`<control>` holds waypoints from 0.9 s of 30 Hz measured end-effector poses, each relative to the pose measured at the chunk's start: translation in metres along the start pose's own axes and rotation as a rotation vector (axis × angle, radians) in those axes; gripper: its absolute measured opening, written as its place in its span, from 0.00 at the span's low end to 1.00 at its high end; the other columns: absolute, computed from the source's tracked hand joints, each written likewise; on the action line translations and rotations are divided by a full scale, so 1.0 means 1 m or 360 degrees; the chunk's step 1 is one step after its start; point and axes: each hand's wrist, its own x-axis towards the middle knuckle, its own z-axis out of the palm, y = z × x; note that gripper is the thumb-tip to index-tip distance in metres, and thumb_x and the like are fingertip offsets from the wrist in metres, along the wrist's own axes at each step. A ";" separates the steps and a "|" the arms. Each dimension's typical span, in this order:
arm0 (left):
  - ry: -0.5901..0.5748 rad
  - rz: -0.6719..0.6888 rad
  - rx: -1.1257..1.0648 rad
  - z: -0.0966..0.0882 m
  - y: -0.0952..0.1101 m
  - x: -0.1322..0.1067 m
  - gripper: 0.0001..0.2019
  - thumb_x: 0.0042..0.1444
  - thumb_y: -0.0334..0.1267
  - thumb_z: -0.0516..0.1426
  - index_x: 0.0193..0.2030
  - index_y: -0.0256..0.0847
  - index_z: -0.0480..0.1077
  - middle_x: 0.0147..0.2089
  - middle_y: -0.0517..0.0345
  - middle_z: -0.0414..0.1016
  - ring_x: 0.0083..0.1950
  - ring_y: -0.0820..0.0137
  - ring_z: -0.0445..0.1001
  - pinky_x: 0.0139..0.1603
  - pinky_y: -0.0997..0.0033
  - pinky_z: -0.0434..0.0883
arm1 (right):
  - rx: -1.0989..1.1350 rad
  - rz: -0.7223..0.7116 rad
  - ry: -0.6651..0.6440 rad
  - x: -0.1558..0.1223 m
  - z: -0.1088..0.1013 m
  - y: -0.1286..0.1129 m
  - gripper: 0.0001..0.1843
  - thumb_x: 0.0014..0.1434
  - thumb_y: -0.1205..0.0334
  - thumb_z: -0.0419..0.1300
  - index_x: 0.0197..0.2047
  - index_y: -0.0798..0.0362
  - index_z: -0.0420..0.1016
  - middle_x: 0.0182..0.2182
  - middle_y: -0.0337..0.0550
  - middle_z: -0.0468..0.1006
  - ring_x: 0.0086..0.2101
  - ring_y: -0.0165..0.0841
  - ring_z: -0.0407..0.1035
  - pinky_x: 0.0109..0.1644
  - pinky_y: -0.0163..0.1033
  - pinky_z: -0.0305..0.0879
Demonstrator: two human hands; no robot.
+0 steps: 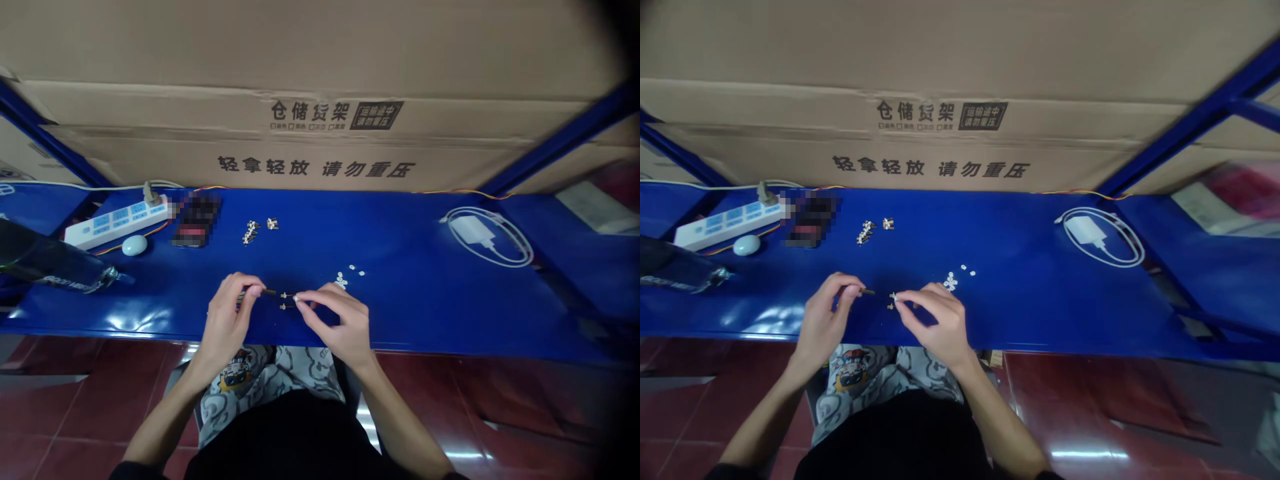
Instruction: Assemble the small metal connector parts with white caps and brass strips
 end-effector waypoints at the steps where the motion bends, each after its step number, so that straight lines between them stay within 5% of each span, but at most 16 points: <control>1: 0.0007 0.0026 -0.0056 0.007 0.003 -0.002 0.10 0.73 0.41 0.51 0.43 0.46 0.71 0.39 0.59 0.75 0.41 0.67 0.74 0.46 0.65 0.71 | 0.0073 0.0057 0.0026 0.000 0.002 -0.001 0.15 0.61 0.68 0.67 0.46 0.37 0.83 0.33 0.34 0.85 0.30 0.36 0.75 0.35 0.49 0.74; 9: 0.0194 0.0266 -0.0243 0.031 0.004 -0.008 0.09 0.74 0.39 0.51 0.43 0.43 0.70 0.38 0.58 0.75 0.39 0.68 0.72 0.44 0.66 0.67 | 0.0386 0.0257 0.0110 -0.007 0.022 0.003 0.07 0.59 0.64 0.69 0.42 0.45 0.85 0.35 0.39 0.86 0.34 0.36 0.80 0.38 0.43 0.76; 18: 0.0175 0.0382 -0.0379 0.035 -0.008 -0.006 0.09 0.74 0.41 0.51 0.44 0.42 0.71 0.40 0.57 0.77 0.42 0.68 0.74 0.45 0.68 0.69 | 0.0623 0.0466 0.0157 -0.002 0.031 0.005 0.08 0.55 0.57 0.73 0.39 0.48 0.83 0.33 0.40 0.86 0.34 0.37 0.82 0.43 0.42 0.80; 27: 0.0230 0.0470 -0.0085 0.032 -0.009 -0.008 0.07 0.71 0.42 0.57 0.43 0.44 0.74 0.43 0.59 0.80 0.43 0.66 0.73 0.51 0.63 0.64 | 0.0813 0.0498 0.0074 0.000 0.031 0.013 0.12 0.53 0.54 0.74 0.38 0.49 0.82 0.33 0.40 0.86 0.35 0.36 0.81 0.45 0.43 0.79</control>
